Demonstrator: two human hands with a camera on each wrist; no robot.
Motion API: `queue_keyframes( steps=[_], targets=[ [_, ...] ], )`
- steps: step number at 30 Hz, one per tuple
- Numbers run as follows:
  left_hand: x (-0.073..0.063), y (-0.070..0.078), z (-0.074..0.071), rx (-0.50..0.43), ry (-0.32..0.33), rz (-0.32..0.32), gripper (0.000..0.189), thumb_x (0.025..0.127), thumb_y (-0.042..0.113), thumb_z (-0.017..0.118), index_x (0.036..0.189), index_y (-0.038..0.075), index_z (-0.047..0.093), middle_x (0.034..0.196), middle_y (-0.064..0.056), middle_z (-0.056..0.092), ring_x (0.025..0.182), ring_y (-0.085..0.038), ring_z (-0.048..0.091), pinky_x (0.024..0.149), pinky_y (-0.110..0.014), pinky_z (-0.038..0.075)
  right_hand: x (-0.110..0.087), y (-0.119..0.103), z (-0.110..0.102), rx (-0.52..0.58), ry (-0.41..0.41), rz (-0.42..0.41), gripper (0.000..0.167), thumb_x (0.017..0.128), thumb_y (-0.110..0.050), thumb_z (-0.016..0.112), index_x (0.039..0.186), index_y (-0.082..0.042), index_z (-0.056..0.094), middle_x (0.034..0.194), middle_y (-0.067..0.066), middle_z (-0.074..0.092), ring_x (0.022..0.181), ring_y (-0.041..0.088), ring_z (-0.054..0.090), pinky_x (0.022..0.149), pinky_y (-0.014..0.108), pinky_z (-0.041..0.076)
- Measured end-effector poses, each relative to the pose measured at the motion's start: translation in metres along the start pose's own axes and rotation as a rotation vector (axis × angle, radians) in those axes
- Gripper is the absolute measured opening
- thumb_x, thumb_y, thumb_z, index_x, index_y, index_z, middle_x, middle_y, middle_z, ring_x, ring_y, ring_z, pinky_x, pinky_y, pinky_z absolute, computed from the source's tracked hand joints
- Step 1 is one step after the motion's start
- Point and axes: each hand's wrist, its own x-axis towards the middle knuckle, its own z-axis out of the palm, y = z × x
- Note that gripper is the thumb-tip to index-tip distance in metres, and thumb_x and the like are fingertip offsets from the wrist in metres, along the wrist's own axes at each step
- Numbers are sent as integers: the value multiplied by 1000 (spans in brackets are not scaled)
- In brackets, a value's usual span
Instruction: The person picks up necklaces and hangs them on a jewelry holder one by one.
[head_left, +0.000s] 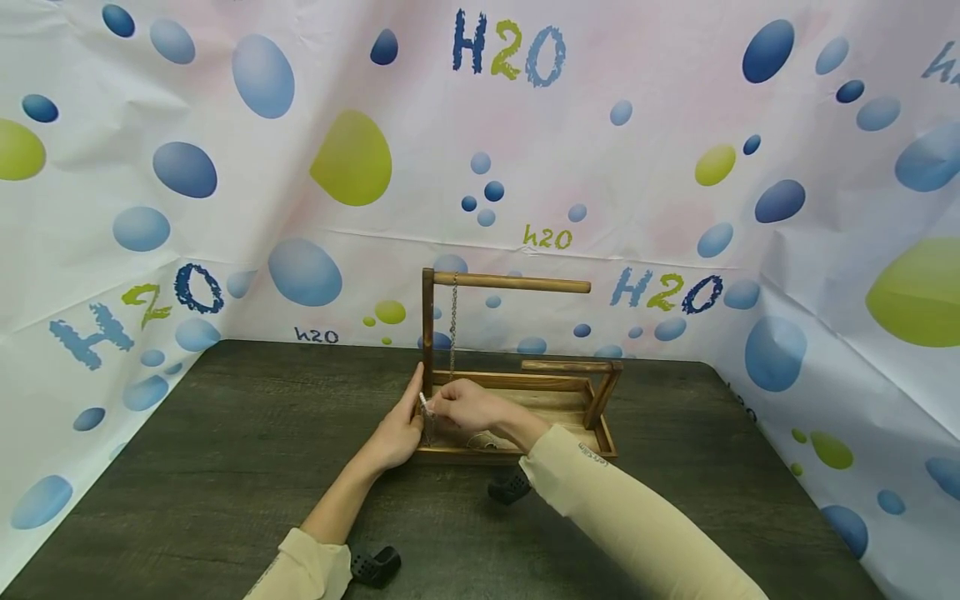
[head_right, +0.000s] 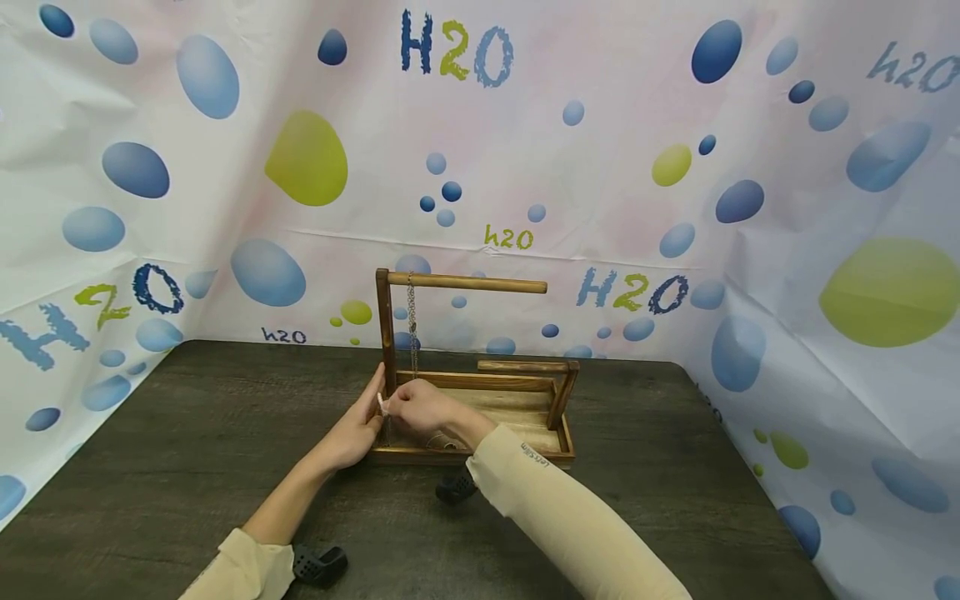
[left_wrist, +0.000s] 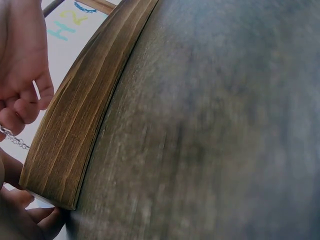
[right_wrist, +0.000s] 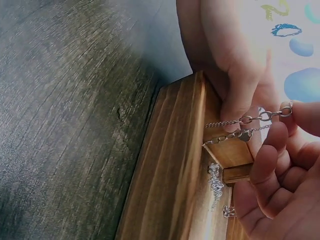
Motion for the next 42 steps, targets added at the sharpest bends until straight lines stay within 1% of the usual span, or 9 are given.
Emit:
queue_keyframes(
  steps=[6, 13, 16, 19, 22, 24, 26, 34, 42],
  targets=[
    [-1, -1, 0, -8, 5, -9, 84, 101, -7, 32, 162, 35, -7, 165, -22, 8, 45, -13, 30, 45, -27, 30, -4, -8, -1, 7, 25, -17, 30, 108, -14, 45, 97, 6, 65, 63, 0, 44, 49, 10, 30, 50, 25, 31],
    [0, 0, 0, 6, 11, -3, 84, 100, -8, 33, 163, 32, -6, 165, -24, 10, 46, -13, 31, 47, -29, 33, -7, -18, -4, -45, 58, -27, 33, 108, -14, 43, 111, 11, 64, 99, 24, 62, 58, 12, 37, 56, 25, 35],
    [0, 0, 0, 15, 16, -7, 83, 100, -7, 33, 163, 31, -6, 165, -23, 9, 47, -14, 32, 50, -31, 35, -8, -21, -6, -44, 72, -23, 31, 109, -14, 43, 108, 6, 66, 98, 22, 62, 60, 13, 37, 59, 26, 36],
    [0, 1, 0, 35, 22, -1, 83, 100, -8, 33, 163, 29, -6, 166, -21, 7, 56, -21, 40, 59, -36, 40, -9, -23, -8, -39, 75, -35, 28, 108, -15, 44, 96, -1, 65, 85, 12, 58, 58, 13, 36, 60, 26, 37],
    [0, 1, 0, 45, 24, 13, 82, 100, -8, 34, 163, 26, -6, 166, -20, 6, 98, -38, 58, 84, -48, 45, -11, -25, -9, -34, 73, -47, 28, 108, -16, 45, 88, -5, 60, 78, 5, 51, 56, 13, 32, 60, 26, 36],
    [0, 1, 0, 43, 19, 25, 81, 100, -8, 34, 163, 24, -6, 166, -21, 5, 128, -45, 46, 98, -55, 39, -13, -28, -11, -24, 77, -51, 26, 108, -16, 45, 91, -5, 61, 78, 5, 50, 56, 13, 32, 59, 27, 35],
    [0, 1, 1, 38, 19, 31, 80, 100, -8, 34, 163, 22, -5, 166, -21, 5, 140, -46, 31, 104, -56, 32, -16, -32, -12, -22, 82, -51, 25, 108, -17, 45, 97, -4, 63, 82, 5, 52, 58, 13, 32, 59, 27, 34],
    [3, 1, 0, 39, -2, 44, 77, 100, -8, 32, 162, 15, -7, 167, -17, -3, 150, -38, 5, 117, -59, 13, -23, -46, -24, -32, 113, -90, 26, 109, -18, 44, 102, -3, 64, 81, 6, 50, 62, 16, 34, 63, 30, 34],
    [2, 2, 1, 50, 5, 46, 81, 100, -9, 32, 163, 22, -9, 167, -15, -2, 151, -37, 5, 117, -58, 12, -28, -59, -36, 32, 169, -112, 26, 109, -19, 45, 100, -2, 62, 86, 8, 52, 72, 17, 44, 70, 30, 41]
  ],
)
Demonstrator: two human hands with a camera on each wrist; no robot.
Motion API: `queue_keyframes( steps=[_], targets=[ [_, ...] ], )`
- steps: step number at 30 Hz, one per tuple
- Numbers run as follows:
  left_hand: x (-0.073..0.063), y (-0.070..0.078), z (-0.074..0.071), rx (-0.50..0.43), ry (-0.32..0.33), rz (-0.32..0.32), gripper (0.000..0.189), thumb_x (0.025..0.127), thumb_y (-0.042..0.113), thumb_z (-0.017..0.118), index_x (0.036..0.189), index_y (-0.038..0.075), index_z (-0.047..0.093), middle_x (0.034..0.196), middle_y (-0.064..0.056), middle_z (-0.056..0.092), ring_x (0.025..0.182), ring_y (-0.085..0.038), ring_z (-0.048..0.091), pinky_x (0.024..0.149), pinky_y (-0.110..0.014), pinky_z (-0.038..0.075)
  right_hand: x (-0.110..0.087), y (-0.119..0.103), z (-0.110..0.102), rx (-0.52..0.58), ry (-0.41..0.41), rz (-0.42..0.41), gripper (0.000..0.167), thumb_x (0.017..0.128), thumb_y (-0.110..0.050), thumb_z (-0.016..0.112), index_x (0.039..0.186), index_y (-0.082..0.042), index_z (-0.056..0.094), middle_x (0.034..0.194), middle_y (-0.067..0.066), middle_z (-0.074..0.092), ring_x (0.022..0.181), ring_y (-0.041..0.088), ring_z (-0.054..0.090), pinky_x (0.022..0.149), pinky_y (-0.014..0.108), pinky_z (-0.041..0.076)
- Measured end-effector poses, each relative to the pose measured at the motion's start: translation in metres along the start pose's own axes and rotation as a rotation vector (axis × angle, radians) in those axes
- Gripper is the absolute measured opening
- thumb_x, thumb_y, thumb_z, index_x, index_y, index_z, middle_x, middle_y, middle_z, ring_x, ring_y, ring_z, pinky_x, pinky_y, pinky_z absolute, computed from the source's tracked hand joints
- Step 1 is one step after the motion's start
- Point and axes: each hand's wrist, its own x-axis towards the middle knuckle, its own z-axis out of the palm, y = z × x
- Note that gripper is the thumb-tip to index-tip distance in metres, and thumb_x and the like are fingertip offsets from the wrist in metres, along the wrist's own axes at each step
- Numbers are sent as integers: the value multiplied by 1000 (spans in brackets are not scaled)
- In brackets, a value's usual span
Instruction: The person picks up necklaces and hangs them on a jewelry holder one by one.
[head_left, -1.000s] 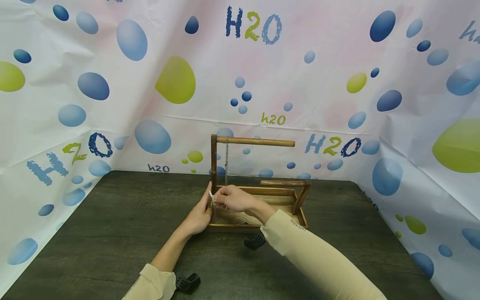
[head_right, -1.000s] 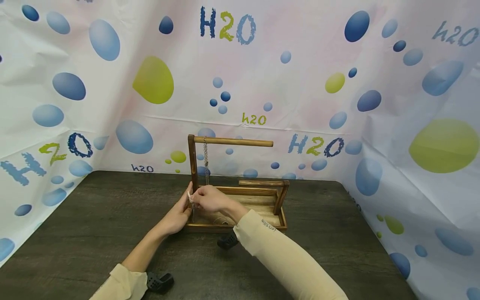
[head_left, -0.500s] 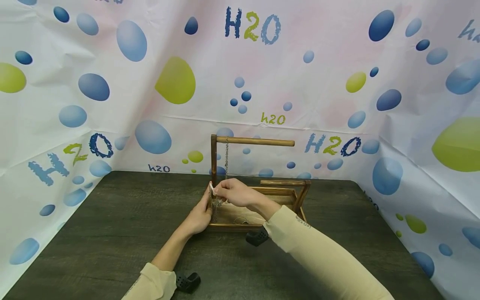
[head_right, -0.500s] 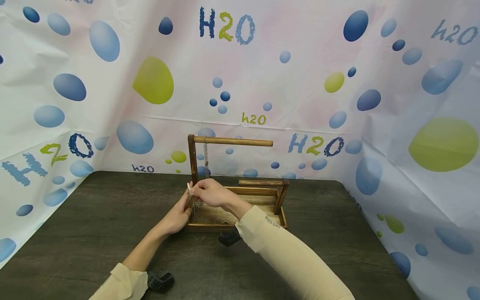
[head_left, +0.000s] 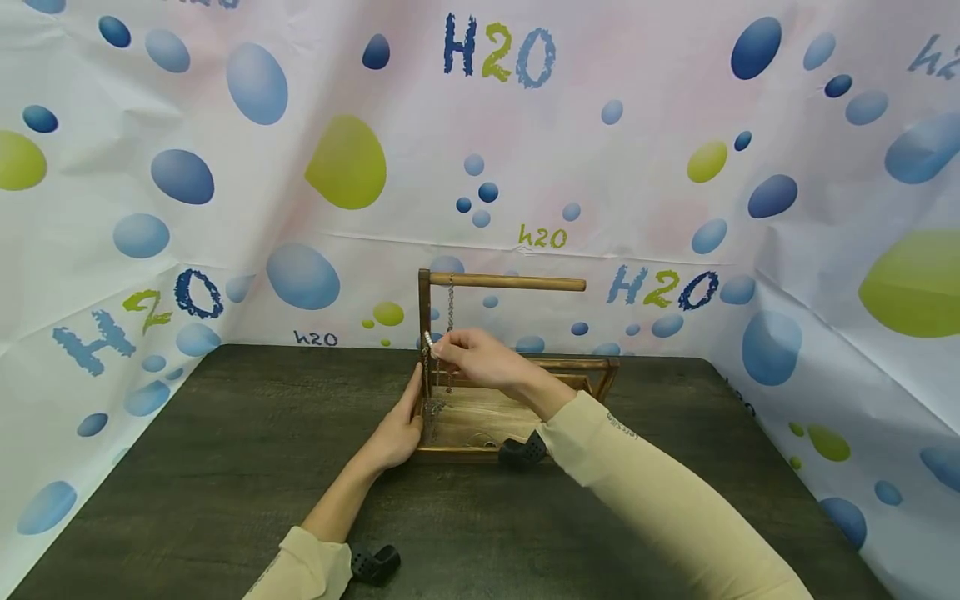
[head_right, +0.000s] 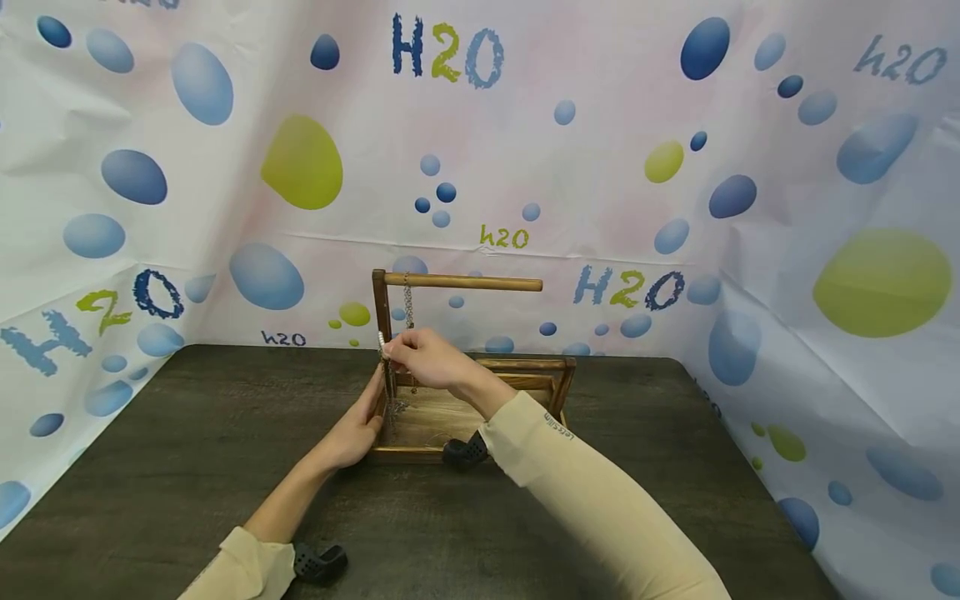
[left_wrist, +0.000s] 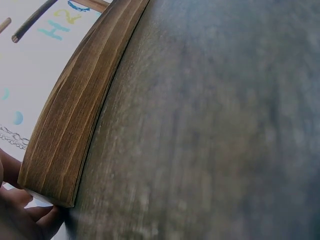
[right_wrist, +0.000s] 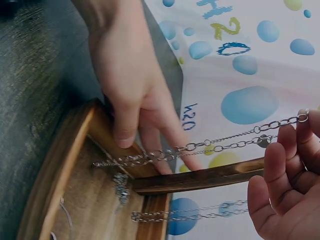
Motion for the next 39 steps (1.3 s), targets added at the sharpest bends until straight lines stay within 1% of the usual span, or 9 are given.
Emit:
queue_keyframes(
  steps=[2, 6, 8, 11, 15, 22, 27, 34, 39],
  targets=[
    [-1, 0, 0, 5, 3, 4, 81, 100, -9, 32, 163, 21, -8, 167, -16, -2, 151, -38, 5, 117, -58, 12, -1, -3, -3, -20, 26, -16, 27, 109, -20, 45, 100, -2, 63, 94, 10, 57, 78, 20, 49, 72, 30, 43],
    [-3, 0, 0, 13, 0, 1, 81, 100, -9, 33, 163, 22, -8, 167, -16, -2, 151, -38, 4, 117, -59, 11, -3, -9, -8, -26, 60, -45, 27, 109, -20, 45, 98, -3, 63, 104, 13, 61, 92, 23, 56, 84, 33, 48],
    [-3, -1, 0, 11, -2, -1, 82, 100, -9, 33, 163, 23, -9, 167, -15, -3, 151, -38, 3, 117, -59, 11, -3, -11, -10, -11, 67, -57, 27, 109, -20, 44, 98, -3, 62, 103, 12, 60, 92, 23, 56, 85, 34, 48],
    [-3, -1, 0, 3, -3, -5, 82, 100, -8, 33, 162, 24, -10, 167, -14, -4, 151, -37, 3, 116, -58, 17, -4, -14, -14, 4, 88, -80, 26, 109, -19, 44, 99, -2, 61, 103, 13, 59, 92, 24, 56, 84, 35, 48],
    [-2, -1, 1, 3, -1, -8, 83, 100, -9, 33, 162, 24, -9, 167, -14, -4, 151, -37, 5, 104, -55, 27, -4, -17, -18, 4, 132, -109, 28, 109, -20, 45, 98, 0, 62, 99, 12, 60, 90, 23, 57, 82, 35, 49],
    [-1, 0, 1, 6, -6, -13, 83, 100, -9, 33, 162, 25, -10, 168, -13, -5, 150, -38, 10, 100, -53, 29, -3, -22, -24, 19, 192, -127, 28, 108, -19, 47, 97, 1, 62, 102, 21, 60, 88, 22, 56, 82, 35, 49],
    [-1, 0, 1, 10, -7, -13, 83, 99, -9, 33, 162, 24, -10, 168, -13, -5, 151, -37, 8, 100, -52, 29, -4, -24, -30, -3, 218, -137, 29, 108, -20, 47, 100, 3, 62, 104, 25, 59, 88, 22, 56, 82, 35, 49],
    [-1, 1, 1, 22, -2, -16, 84, 99, -9, 34, 162, 25, -10, 168, -13, -4, 151, -37, 7, 100, -52, 29, -5, -30, -36, 18, 253, -146, 26, 108, -19, 48, 100, 0, 63, 97, 18, 60, 87, 22, 56, 80, 35, 49],
    [-1, 0, 2, 24, 0, -16, 84, 99, -9, 34, 162, 25, -10, 167, -14, -4, 150, -39, 12, 100, -52, 30, -7, -35, -41, 10, 275, -136, 27, 108, -21, 47, 100, -2, 64, 99, 18, 60, 90, 23, 57, 82, 36, 50]
  ],
)
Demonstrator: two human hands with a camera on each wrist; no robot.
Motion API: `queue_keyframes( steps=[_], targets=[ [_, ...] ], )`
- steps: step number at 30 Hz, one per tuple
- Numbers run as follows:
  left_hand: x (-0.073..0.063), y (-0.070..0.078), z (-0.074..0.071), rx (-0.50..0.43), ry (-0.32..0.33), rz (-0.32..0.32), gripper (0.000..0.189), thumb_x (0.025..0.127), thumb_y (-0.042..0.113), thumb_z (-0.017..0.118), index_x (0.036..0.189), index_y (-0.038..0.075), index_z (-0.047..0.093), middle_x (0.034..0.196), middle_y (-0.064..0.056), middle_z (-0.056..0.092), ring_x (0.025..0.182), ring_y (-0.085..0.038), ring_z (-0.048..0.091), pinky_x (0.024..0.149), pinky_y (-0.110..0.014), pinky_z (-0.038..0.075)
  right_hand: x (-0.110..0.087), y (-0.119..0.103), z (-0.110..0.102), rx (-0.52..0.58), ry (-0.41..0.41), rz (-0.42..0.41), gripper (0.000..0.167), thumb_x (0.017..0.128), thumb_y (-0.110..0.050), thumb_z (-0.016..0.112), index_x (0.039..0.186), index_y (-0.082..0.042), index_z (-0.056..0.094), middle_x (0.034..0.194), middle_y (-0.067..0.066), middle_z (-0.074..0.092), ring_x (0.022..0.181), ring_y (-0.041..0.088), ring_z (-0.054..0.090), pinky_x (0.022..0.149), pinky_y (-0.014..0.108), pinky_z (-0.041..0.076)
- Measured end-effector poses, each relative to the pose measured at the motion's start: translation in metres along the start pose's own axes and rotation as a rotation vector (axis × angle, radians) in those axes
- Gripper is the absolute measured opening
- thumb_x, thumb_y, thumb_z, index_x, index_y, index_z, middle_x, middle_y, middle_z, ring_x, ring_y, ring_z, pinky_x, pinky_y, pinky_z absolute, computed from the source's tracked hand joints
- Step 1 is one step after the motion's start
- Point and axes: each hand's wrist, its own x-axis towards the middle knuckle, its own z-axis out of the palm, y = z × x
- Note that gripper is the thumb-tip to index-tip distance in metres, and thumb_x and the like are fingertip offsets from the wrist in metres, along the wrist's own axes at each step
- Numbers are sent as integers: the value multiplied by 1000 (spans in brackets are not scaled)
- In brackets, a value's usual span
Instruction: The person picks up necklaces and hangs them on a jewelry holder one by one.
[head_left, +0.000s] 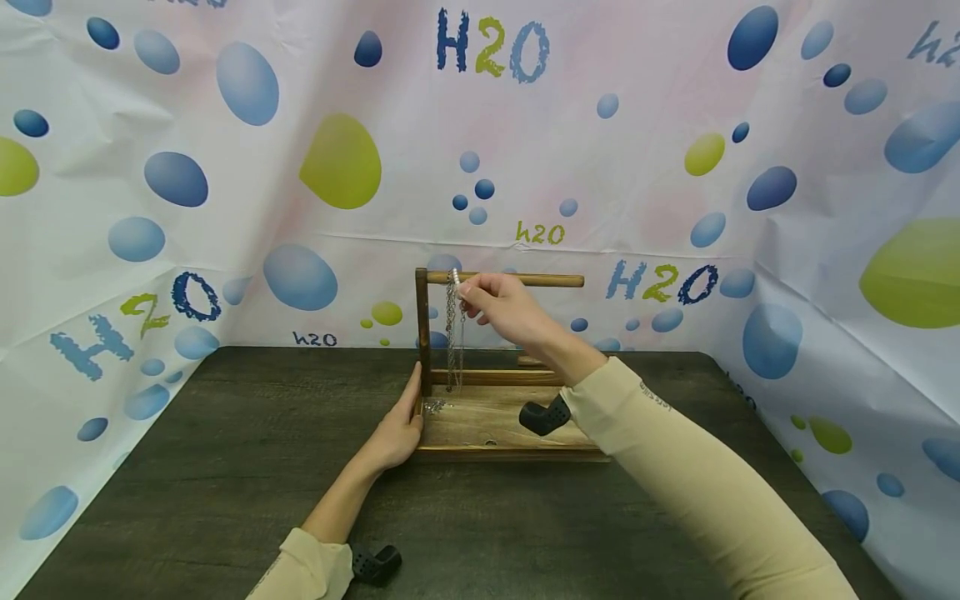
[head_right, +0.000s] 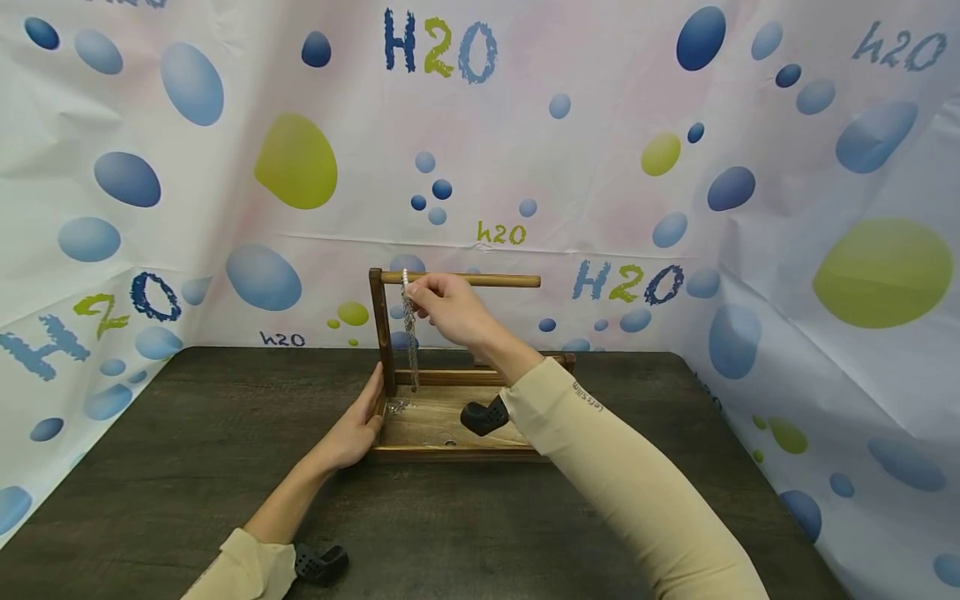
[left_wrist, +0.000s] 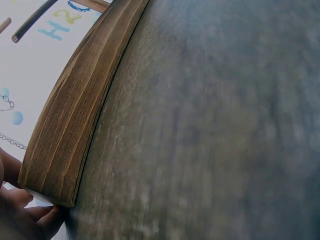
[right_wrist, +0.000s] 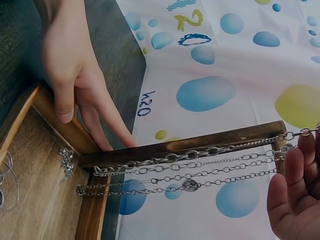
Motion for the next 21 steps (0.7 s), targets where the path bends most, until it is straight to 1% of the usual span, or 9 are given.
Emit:
queue_keyframes(
  steps=[3, 6, 10, 11, 15, 16, 18, 19, 21],
  targets=[
    [0, 0, 0, -2, 2, -1, 84, 100, -9, 34, 162, 25, -9, 167, -14, -4, 147, -41, 22, 97, -52, 32, 0, -1, -3, -8, 4, 4, 29, 108, -22, 47, 99, 0, 63, 99, 19, 59, 91, 24, 57, 83, 37, 49],
    [0, 1, 0, 0, 5, -3, 84, 99, -9, 35, 162, 25, -9, 168, -14, -3, 141, -40, 30, 92, -51, 36, 1, 0, -6, -8, 15, 15, 29, 108, -23, 47, 101, 1, 63, 99, 18, 59, 92, 24, 56, 84, 37, 49],
    [-1, 0, 0, 2, 8, -3, 84, 99, -9, 34, 163, 25, -9, 168, -13, -3, 144, -40, 27, 94, -52, 35, 1, 2, -10, 0, 32, 33, 28, 108, -23, 47, 105, -1, 64, 102, 19, 59, 93, 24, 56, 86, 37, 49],
    [-1, 0, 1, 0, 8, -2, 84, 99, -9, 34, 163, 24, -9, 168, -13, -3, 145, -40, 25, 96, -51, 33, 2, 3, -11, 3, 34, 36, 28, 108, -23, 47, 107, 0, 64, 101, 18, 59, 93, 24, 56, 86, 37, 49],
    [0, 0, 0, -6, 7, 3, 84, 99, -10, 34, 162, 24, -9, 168, -13, -3, 148, -40, 20, 98, -52, 31, 1, 4, -15, 4, 37, 42, 32, 109, -23, 46, 111, 4, 62, 101, 17, 58, 93, 25, 56, 87, 38, 48],
    [0, 0, 0, -9, 6, 4, 84, 99, -10, 34, 162, 24, -9, 168, -13, -3, 148, -39, 20, 99, -52, 31, 0, 4, -16, 5, 40, 42, 32, 109, -23, 46, 111, 4, 62, 101, 16, 58, 93, 25, 55, 86, 38, 48],
    [0, 0, 0, -13, 5, 8, 84, 99, -10, 35, 162, 24, -9, 168, -12, -4, 150, -37, 12, 100, -51, 30, -1, 5, -17, 4, 45, 43, 31, 109, -23, 46, 109, 3, 62, 101, 16, 59, 93, 25, 56, 86, 38, 48],
    [0, 0, 0, -14, 4, 10, 84, 99, -10, 34, 162, 24, -9, 168, -12, -4, 150, -37, 11, 100, -51, 30, -1, 5, -18, 5, 48, 43, 31, 109, -23, 46, 109, 3, 62, 102, 17, 59, 94, 25, 56, 86, 38, 48],
    [0, 0, 0, -16, 5, 11, 84, 99, -10, 34, 162, 24, -9, 168, -13, -4, 148, -39, 18, 98, -51, 32, -1, 7, -19, 4, 55, 44, 31, 109, -23, 46, 109, 4, 62, 101, 15, 59, 94, 24, 56, 86, 38, 48]
  ],
)
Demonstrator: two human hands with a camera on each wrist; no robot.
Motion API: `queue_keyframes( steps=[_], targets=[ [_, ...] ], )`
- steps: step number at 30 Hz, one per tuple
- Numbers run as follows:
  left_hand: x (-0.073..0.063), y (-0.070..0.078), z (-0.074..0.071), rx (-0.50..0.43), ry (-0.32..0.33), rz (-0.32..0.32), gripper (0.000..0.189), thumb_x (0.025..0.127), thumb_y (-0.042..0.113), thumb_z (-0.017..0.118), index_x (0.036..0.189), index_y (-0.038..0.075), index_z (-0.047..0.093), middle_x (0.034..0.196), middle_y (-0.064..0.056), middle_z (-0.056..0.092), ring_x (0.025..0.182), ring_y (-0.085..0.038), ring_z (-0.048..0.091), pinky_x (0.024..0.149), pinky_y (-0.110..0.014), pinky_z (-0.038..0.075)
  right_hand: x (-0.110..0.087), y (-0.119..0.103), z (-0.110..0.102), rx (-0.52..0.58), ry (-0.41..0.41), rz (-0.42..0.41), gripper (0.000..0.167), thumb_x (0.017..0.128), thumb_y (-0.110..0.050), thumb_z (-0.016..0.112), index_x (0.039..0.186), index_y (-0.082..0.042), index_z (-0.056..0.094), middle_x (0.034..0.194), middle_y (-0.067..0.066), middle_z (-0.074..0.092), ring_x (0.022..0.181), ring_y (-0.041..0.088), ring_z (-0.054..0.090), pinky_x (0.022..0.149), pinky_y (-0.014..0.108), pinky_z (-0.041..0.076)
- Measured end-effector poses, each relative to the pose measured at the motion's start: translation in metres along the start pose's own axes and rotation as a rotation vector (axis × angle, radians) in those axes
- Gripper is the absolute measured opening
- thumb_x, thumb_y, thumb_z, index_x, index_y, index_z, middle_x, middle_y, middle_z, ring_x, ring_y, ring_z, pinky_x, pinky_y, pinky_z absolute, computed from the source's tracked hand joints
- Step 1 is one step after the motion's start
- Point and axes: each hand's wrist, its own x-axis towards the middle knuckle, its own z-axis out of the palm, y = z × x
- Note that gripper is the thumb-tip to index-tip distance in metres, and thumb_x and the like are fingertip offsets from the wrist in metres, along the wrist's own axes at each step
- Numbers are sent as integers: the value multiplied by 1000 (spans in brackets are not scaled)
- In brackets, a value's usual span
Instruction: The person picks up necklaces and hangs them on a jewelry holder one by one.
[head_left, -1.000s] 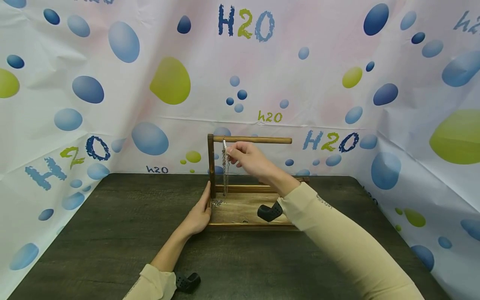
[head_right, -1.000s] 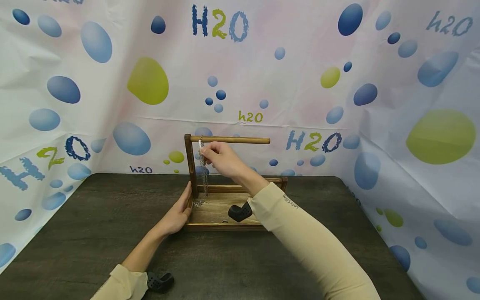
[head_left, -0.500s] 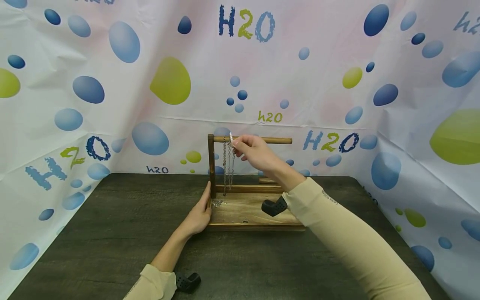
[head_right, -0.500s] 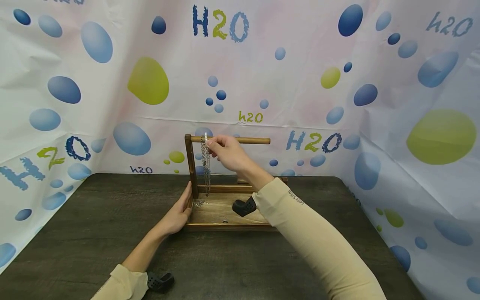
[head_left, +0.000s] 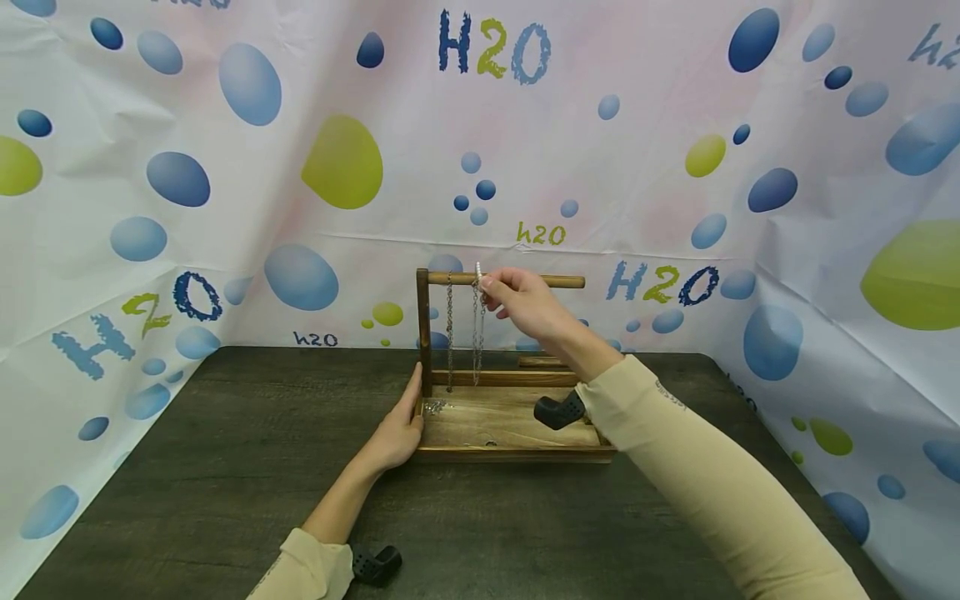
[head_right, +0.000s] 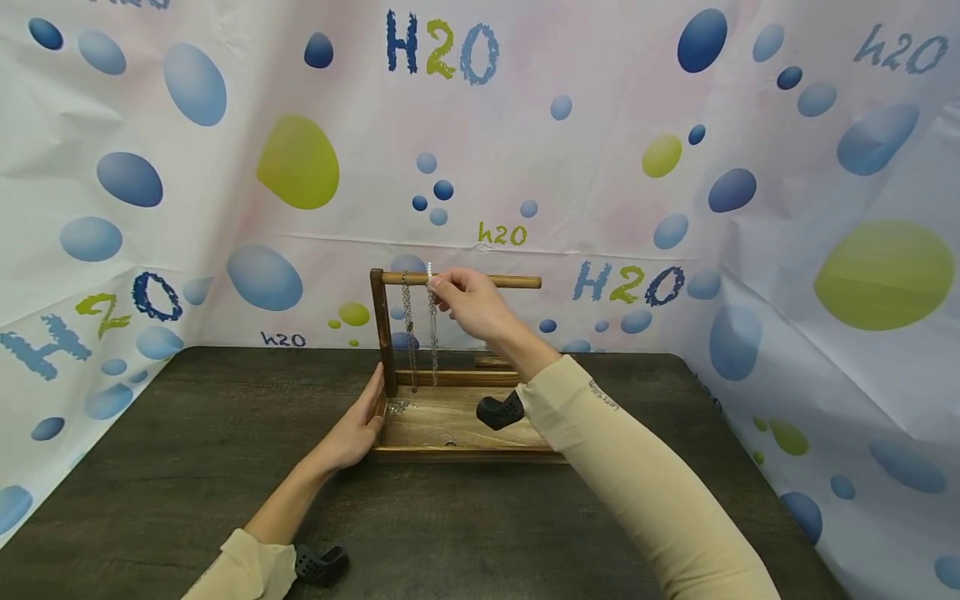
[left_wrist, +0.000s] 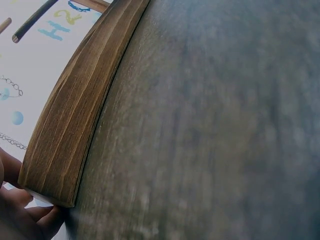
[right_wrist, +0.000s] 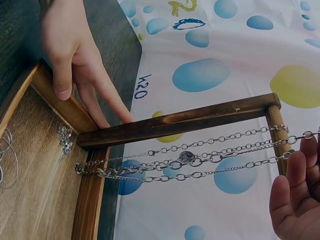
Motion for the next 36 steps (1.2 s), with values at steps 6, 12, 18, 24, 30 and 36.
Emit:
queue_keyframes(
  steps=[6, 12, 18, 24, 30, 36],
  targets=[
    [0, -1, 1, 5, 4, -1, 84, 99, -10, 34, 163, 24, -8, 167, -14, -3, 141, -40, 29, 96, -52, 33, 0, 5, -5, -2, 14, 13, 33, 109, -24, 46, 113, 5, 61, 103, 15, 59, 96, 24, 56, 87, 38, 48],
    [0, 0, 1, 13, 9, -11, 84, 99, -9, 35, 163, 26, -8, 168, -14, -2, 138, -39, 35, 92, -51, 36, -2, 9, -11, -4, 31, 19, 36, 109, -24, 46, 117, 7, 61, 104, 16, 59, 100, 29, 56, 88, 39, 48],
    [0, 0, 1, 11, 6, -7, 84, 99, -10, 34, 163, 25, -8, 167, -14, -3, 143, -40, 28, 97, -52, 32, -5, 17, -18, 17, 43, 25, 35, 109, -21, 46, 117, 9, 61, 103, 15, 59, 107, 38, 55, 88, 41, 48],
    [-1, 1, 1, 24, 12, -15, 84, 99, -9, 35, 163, 25, -8, 168, -14, -1, 117, -45, 49, 88, -49, 39, -8, 24, -25, 1, 50, 24, 36, 109, -23, 45, 119, 9, 61, 102, 14, 59, 99, 28, 57, 86, 39, 49],
    [-2, 2, 2, 29, 15, -18, 84, 98, -9, 35, 163, 25, -7, 167, -15, 0, 125, -39, 47, 90, -48, 37, -11, 27, -32, -2, 66, 34, 36, 109, -22, 45, 121, 7, 61, 104, 12, 59, 101, 28, 56, 88, 40, 49],
    [-3, 2, 1, 39, 13, -30, 84, 99, -9, 35, 163, 26, -8, 168, -14, -1, 95, -46, 55, 77, -45, 41, -13, 29, -39, 7, 74, 42, 37, 109, -21, 44, 122, 9, 59, 107, 14, 59, 108, 37, 55, 94, 48, 47]
  ],
)
